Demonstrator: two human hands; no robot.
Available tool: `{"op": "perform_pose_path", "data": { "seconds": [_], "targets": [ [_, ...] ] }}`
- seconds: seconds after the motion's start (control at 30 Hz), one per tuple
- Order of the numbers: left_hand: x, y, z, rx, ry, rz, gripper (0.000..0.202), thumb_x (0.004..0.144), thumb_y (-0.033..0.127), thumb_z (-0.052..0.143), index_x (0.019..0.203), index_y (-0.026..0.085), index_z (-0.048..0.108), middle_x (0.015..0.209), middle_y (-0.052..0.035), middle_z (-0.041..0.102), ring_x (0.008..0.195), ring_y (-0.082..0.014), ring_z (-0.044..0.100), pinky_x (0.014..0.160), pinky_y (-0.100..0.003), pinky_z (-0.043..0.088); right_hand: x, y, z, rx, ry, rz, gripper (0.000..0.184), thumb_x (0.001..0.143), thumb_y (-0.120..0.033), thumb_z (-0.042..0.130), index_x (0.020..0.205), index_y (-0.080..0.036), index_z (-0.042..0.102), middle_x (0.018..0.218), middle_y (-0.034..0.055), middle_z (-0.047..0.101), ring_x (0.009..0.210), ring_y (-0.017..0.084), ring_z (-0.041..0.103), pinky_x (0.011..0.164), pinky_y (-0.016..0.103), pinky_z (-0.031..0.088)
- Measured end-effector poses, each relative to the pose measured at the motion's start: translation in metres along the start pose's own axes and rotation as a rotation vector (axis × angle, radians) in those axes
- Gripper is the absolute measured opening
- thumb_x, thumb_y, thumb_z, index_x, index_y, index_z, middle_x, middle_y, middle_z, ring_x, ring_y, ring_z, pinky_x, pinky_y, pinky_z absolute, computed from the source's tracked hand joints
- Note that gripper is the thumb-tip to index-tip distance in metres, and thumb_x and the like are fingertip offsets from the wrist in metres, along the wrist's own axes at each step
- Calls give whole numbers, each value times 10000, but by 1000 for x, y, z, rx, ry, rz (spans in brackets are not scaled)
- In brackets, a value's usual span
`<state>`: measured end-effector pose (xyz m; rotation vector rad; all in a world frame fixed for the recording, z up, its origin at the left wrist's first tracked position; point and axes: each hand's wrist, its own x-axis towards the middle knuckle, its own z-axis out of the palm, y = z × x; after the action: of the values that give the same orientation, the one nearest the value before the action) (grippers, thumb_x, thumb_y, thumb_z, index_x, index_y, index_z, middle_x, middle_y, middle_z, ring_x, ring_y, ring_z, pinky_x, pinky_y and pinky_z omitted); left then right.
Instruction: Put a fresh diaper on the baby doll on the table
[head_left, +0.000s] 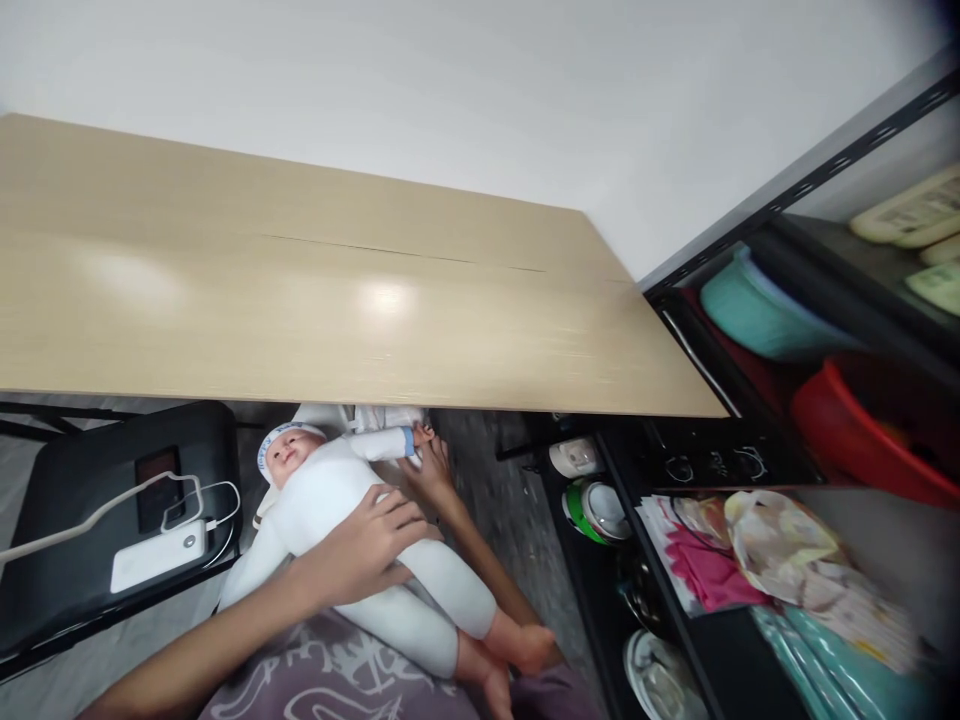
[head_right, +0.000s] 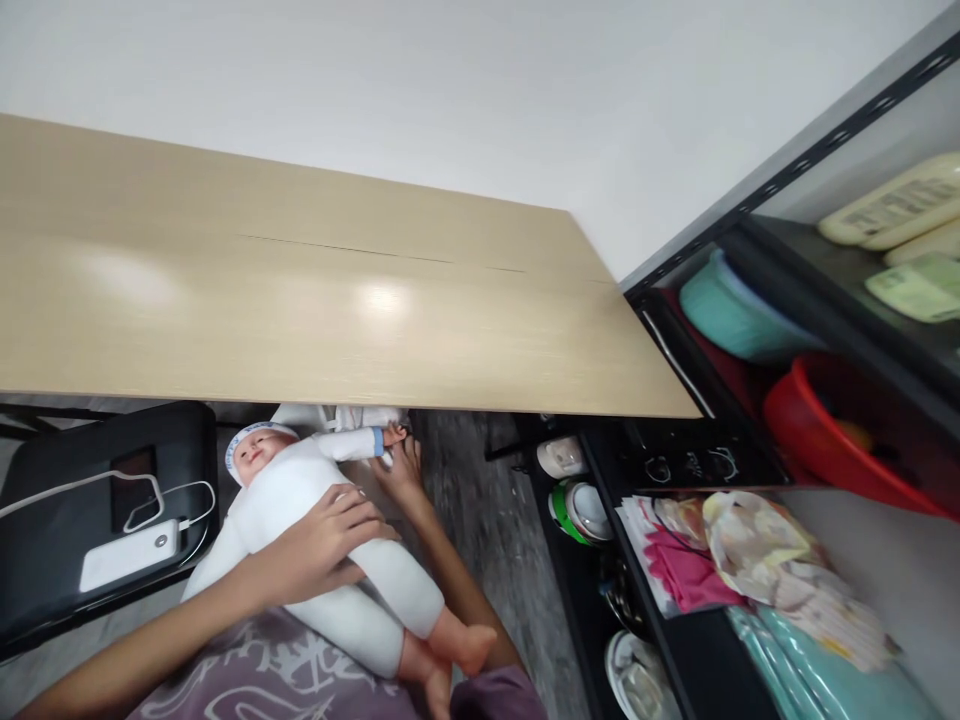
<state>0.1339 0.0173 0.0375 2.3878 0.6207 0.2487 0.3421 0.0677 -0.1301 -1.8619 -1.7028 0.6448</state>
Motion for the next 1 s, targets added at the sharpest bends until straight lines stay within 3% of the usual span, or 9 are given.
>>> {"op": "perform_pose_path", "data": {
  "seconds": [0.2, 0.37, 0.43, 0.57, 0.63, 0.73, 0.8, 0.9, 1.0],
  "targets": [
    [5, -4, 4, 53, -13, 42, 591, 1012, 255, 820, 1560, 308, 607, 1305, -54, 744, 1214, -317, 637, 1109, -491, 425, -17, -3, 11, -34, 25, -12, 656, 1074, -536, 605, 1608, -156, 599, 1580, 228, 665, 1570, 423, 538, 1281, 635, 461],
    [-2, -6, 3, 102, -5, 106, 491, 1095, 329, 742, 1563, 283, 598, 1311, -57, 754, 1207, -314, 622, 1114, -482, 407, -47, -10, -25, -69, 292, -11, 1024, 1064, -659, 652, 1825, -133, 213, 1758, 283, 480, 1620, 446, 470, 1272, 672, 472],
    [-3, -7, 2, 107, -6, 133, 429, 1127, 350, 697, 1540, 267, 613, 1313, -61, 761, 1204, -310, 624, 1112, -478, 403, -43, -20, -39, -87, 256, -136, 1028, 1078, -595, 666, 1846, -151, 145, 1819, 255, 411, 1677, 424, 403, 1317, 655, 436],
    [3, -2, -4, 72, 14, 167, 459, 1122, 493, 707, 1512, 258, 644, 1316, -81, 770, 1225, -314, 646, 1120, -481, 417, -2, -53, -45, -151, -69, -426, 652, 1079, -340, 681, 1683, -161, 514, 1627, 197, 645, 1572, 356, 538, 1389, 596, 347],
    [1, 3, -8, 11, 46, 140, 531, 1095, 606, 710, 1504, 272, 659, 1335, -94, 761, 1239, -313, 656, 1146, -483, 438, 20, -72, -43, -206, -222, -450, 455, 1035, -285, 735, 1474, -178, 684, 1417, 156, 749, 1378, 335, 660, 1312, 553, 444],
    [-25, 0, -5, -95, 216, -18, 384, 1181, 531, 550, 1469, 314, 680, 1401, -104, 726, 1304, -309, 654, 1175, -493, 487, 37, -97, -44, -279, -301, -479, 315, 1027, -288, 761, 1326, -197, 719, 1320, 126, 740, 1202, 306, 702, 1090, 451, 577],
    [-59, -12, 6, -123, 497, -221, 341, 1198, 447, 431, 1340, 310, 710, 1337, -110, 725, 1287, -322, 670, 1143, -524, 540, 37, -112, -50, -308, -282, -555, 263, 1061, -286, 728, 1309, -203, 695, 1310, 119, 722, 1177, 294, 694, 1008, 413, 584],
    [-118, -38, 33, -96, 911, -660, 349, 1127, 582, 454, 1176, 308, 665, 1232, -112, 704, 1231, -387, 695, 1144, -653, 571, 32, -132, -58, -326, -254, -664, 200, 1092, -284, 700, 1274, -208, 666, 1262, 108, 707, 1180, 293, 671, 994, 405, 568],
    [-162, -57, 56, -168, 877, -1001, 433, 1075, 709, 475, 1258, 355, 642, 1301, -78, 736, 1288, -417, 718, 1167, -712, 586, 29, -151, -62, -306, -251, -716, 225, 1104, -308, 699, 1297, -204, 652, 1263, 110, 697, 1192, 305, 654, 1016, 425, 558]
  ]
}}
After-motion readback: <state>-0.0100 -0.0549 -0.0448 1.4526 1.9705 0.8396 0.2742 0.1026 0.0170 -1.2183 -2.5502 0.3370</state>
